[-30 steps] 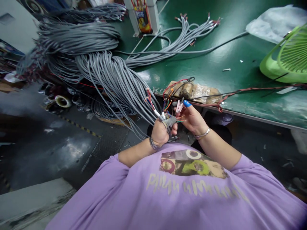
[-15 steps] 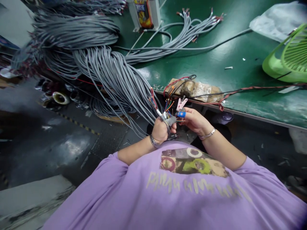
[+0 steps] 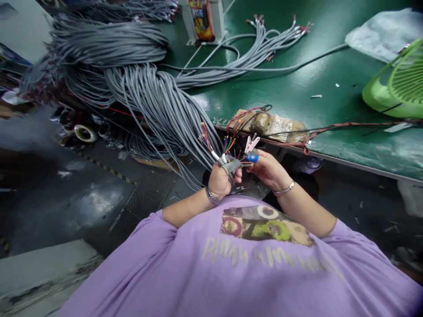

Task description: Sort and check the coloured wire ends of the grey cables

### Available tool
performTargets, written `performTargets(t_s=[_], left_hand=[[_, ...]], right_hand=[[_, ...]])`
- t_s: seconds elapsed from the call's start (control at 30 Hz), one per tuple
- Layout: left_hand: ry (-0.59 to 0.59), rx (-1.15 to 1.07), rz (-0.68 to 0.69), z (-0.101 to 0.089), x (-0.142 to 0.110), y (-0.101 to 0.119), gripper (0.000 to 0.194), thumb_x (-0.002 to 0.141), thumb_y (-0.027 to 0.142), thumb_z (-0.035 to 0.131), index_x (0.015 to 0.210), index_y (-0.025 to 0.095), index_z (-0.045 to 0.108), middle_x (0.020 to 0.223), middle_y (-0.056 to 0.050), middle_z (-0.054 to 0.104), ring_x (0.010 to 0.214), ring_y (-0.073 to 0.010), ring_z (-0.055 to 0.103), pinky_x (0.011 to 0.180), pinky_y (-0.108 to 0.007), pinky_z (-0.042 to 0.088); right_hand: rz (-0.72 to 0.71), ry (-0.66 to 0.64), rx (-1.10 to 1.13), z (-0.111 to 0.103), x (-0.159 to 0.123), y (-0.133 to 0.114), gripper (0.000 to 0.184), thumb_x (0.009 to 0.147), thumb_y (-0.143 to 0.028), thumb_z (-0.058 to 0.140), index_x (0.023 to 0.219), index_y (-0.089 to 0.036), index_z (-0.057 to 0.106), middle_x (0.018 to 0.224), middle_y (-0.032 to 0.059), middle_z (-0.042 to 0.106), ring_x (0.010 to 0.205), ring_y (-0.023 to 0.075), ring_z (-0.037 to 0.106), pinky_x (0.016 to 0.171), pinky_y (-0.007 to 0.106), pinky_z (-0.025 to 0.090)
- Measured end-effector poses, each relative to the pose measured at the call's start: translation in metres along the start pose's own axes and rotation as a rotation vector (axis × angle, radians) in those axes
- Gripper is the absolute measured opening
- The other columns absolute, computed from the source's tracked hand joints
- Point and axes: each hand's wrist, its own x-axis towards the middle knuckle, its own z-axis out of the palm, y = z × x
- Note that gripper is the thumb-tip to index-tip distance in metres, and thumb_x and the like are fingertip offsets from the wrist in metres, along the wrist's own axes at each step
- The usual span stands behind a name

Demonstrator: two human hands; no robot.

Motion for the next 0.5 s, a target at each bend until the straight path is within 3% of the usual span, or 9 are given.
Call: performTargets(t_s=[0.23,0.5], left_hand=[[-0.045,-0.006,-0.068,0.006,0.0,0.009,0.038,0.059,0.047,0.079,0.068,0.018,0.055,0.049,0.003,0.057,0.036,-0.0078,0.047,0.037,-0.021,0.034],[-0.024,-0.017,-0.086,0.013,0.005,0.006,0.039,0.058,0.042,0.081,0.071,0.019,0.051,0.049,0.004,0.058,0.037,-0.0084,0.049,0.037,-0.019,0.034]], right_hand=[[0.046,0.01,0.156,0.001,0.02,-0.007,0.047,0.078,-0.066,0.073,0.082,-0.02,0.069,0.073,0.0017,0.069,0.058,0.0119,0.057,0.056,0.025,0.051],[-0.097,0.064,0.18,0.016,0.026,-0.007,0.05,0.077,-0.069,0.074,0.084,-0.019,0.071,0.07,-0.0001,0.069,0.059,0.0117,0.059,0.055,0.025,0.05]])
